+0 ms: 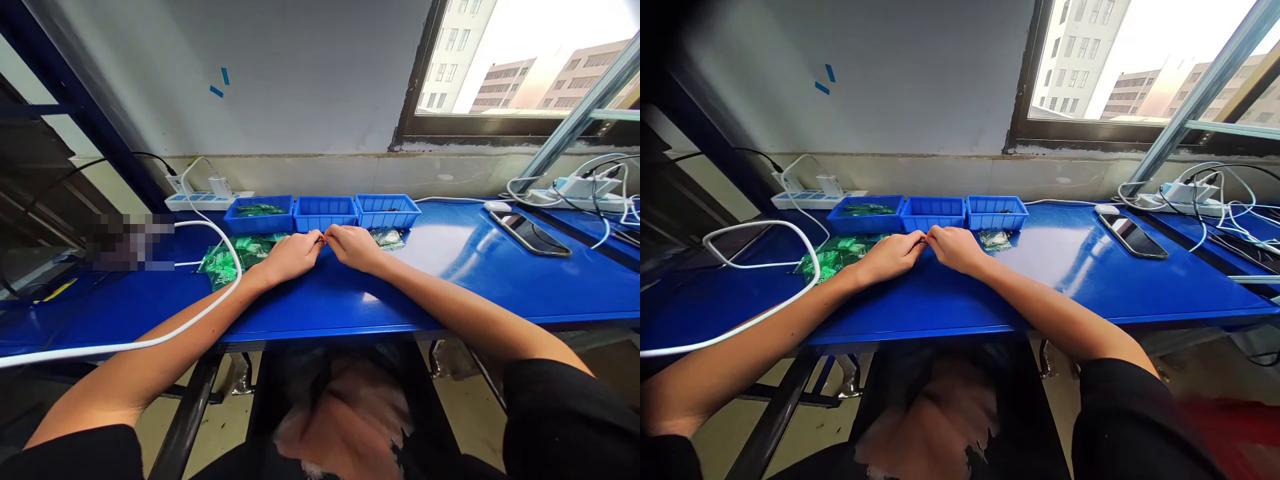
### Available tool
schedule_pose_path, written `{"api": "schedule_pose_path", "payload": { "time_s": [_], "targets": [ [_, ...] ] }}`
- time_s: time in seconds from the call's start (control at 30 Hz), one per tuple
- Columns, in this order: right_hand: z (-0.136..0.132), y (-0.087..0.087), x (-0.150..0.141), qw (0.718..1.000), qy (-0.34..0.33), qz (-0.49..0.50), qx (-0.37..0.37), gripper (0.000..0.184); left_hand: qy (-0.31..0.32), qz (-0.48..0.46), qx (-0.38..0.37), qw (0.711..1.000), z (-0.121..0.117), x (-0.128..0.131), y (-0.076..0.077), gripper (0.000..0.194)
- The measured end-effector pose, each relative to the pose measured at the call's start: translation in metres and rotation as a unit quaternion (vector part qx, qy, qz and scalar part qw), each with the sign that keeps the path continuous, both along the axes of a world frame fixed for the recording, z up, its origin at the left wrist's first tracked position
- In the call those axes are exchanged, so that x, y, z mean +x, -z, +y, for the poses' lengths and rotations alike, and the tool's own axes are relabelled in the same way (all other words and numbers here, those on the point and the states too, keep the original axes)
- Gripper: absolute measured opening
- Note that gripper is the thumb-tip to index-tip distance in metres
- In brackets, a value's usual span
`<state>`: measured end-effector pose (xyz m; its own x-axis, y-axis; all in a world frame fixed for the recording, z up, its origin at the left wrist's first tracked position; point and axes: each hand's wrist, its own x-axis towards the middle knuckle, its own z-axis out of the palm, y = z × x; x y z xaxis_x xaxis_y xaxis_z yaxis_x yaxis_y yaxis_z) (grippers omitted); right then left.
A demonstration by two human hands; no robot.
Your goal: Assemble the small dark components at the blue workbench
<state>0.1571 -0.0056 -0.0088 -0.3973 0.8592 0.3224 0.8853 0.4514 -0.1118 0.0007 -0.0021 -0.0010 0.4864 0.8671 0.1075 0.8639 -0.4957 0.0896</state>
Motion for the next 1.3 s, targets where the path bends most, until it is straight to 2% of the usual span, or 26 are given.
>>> {"api": "schedule_pose_path", "payload": {
  "time_s": [0.23, 0.43, 0.6, 0.77, 0.9, 1.3],
  "targets": [
    [-0.002, 0.004, 0.0, 1.0, -0.018, 0.025, 0.003, 0.024, -0.023, -0.009, -0.014, 1.0, -0.002, 0.001, -0.007, 0.03],
    [-0.003, 0.002, -0.001, 0.999, -0.005, 0.038, 0.022, 0.023, -0.011, -0.013, -0.025, 1.0, -0.002, 0.002, -0.007, 0.034],
    [-0.002, 0.002, 0.001, 0.999, -0.018, 0.019, 0.025, 0.023, -0.013, 0.005, -0.006, 1.0, 0.0, 0.001, -0.004, 0.036],
    [-0.003, 0.002, 0.0, 0.999, 0.009, 0.026, 0.046, 0.026, -0.013, -0.011, 0.018, 1.0, -0.003, 0.0, -0.005, 0.036],
    [-0.006, 0.002, -0.001, 0.997, 0.0, 0.037, 0.068, 0.027, -0.002, 0.018, 0.027, 0.999, -0.007, 0.003, -0.006, 0.036],
    [-0.008, 0.001, -0.003, 0.997, -0.01, 0.048, 0.064, 0.025, -0.01, 0.076, 0.0, 0.997, -0.011, 0.003, -0.009, 0.037]
  ]
}}
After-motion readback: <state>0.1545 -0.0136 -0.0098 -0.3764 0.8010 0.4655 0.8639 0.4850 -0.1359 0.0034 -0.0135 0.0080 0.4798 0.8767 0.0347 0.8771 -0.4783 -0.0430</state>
